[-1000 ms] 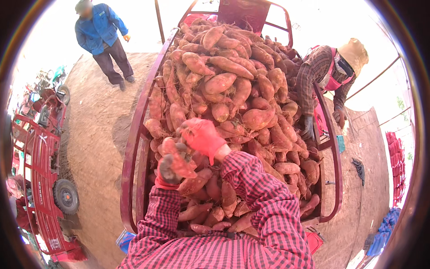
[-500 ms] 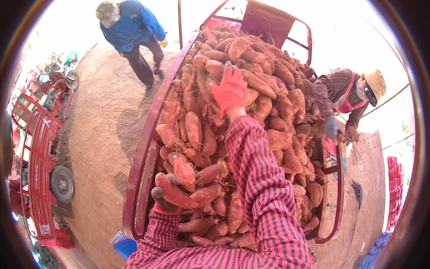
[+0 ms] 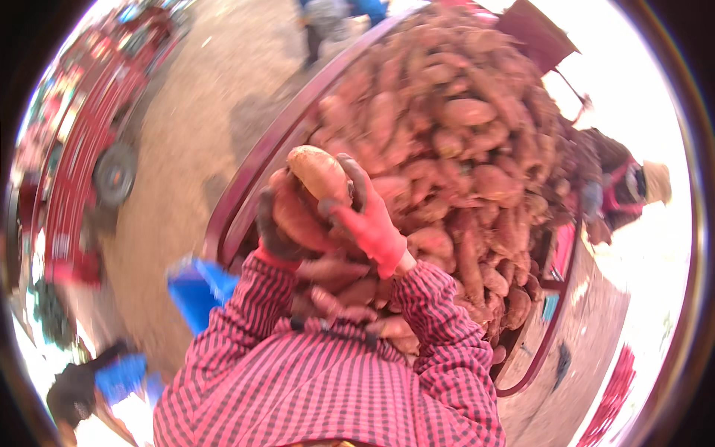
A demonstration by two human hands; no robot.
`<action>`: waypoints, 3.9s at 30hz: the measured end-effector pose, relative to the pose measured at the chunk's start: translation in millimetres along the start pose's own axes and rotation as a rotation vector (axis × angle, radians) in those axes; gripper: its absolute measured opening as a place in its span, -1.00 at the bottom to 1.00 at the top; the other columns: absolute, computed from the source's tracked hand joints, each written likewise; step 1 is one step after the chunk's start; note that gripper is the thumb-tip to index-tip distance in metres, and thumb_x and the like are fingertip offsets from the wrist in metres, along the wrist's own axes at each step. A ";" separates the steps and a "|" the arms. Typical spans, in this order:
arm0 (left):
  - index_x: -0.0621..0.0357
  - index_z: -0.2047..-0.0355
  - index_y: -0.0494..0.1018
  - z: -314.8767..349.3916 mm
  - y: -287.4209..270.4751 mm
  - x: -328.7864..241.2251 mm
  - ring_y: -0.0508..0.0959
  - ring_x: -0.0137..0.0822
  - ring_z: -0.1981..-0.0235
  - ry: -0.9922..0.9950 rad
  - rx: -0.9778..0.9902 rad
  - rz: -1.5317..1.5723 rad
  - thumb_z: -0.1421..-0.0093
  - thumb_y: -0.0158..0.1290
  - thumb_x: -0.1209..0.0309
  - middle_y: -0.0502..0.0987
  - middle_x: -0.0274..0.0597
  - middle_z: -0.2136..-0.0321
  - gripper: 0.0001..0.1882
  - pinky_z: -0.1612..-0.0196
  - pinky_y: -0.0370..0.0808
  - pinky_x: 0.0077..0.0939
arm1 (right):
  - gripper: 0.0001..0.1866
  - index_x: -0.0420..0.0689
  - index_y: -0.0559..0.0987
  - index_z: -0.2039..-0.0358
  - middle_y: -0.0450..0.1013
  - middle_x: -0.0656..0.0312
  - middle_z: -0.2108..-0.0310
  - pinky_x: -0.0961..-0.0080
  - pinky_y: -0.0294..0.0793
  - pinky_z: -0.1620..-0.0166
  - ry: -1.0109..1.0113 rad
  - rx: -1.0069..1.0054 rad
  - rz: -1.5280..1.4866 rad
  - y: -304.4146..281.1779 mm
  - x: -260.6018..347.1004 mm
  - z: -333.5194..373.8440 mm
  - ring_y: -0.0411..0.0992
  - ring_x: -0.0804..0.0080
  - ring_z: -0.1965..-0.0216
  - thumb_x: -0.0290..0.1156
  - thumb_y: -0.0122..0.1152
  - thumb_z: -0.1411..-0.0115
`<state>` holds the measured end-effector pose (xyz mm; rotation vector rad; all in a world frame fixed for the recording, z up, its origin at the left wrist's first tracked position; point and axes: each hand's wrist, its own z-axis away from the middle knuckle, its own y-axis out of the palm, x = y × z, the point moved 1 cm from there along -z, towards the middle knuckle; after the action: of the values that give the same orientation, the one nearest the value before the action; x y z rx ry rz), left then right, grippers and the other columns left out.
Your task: The person repeatedly picks sweet potatoes from a large pile on a conveyor and places them into a blue bin. The person wears red gloves and a checkered shirt while working in an outdoor agricultural processing area with other workers nearby.
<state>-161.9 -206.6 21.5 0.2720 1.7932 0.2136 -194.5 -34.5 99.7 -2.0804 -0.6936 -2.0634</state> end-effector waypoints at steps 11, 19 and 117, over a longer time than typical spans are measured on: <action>0.17 -0.23 0.39 285.7 -157.6 -63.9 0.55 -0.10 -0.13 -0.030 -0.685 0.812 -0.25 0.07 -0.16 0.54 -0.06 -0.13 -0.25 -0.21 0.50 -0.09 | -0.35 -0.10 0.41 -0.24 0.44 0.04 -0.04 0.05 0.48 0.02 -0.427 0.757 0.695 188.6 -47.5 91.0 0.47 -0.04 -0.02 -0.17 0.33 -0.18; 0.20 0.10 0.51 350.6 -300.8 5.1 0.61 -0.20 0.05 -0.832 -1.507 0.165 -0.40 0.06 0.18 0.63 -0.01 0.15 -0.69 0.15 0.60 -0.25 | -0.43 -0.13 0.43 -0.17 0.45 -0.03 0.01 0.06 0.51 -0.02 -0.231 0.558 0.811 112.3 -37.0 97.9 0.49 -0.15 0.04 -0.20 0.33 -0.20; 0.20 -0.17 0.48 70.6 39.2 -64.7 0.64 -0.17 0.03 -0.245 0.478 -0.621 -0.26 0.22 0.42 0.64 0.03 0.05 -0.53 -0.05 0.57 -0.31 | -0.46 -0.08 0.55 -0.16 0.59 0.00 -0.03 0.24 0.50 -0.18 0.506 -0.027 0.471 32.4 -23.6 199.2 0.55 0.11 -0.09 0.02 0.17 -0.32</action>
<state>-76.0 -188.3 76.2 0.0603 1.5812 -0.6681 1.6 11.9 72.8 -1.4379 -0.0854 -2.1656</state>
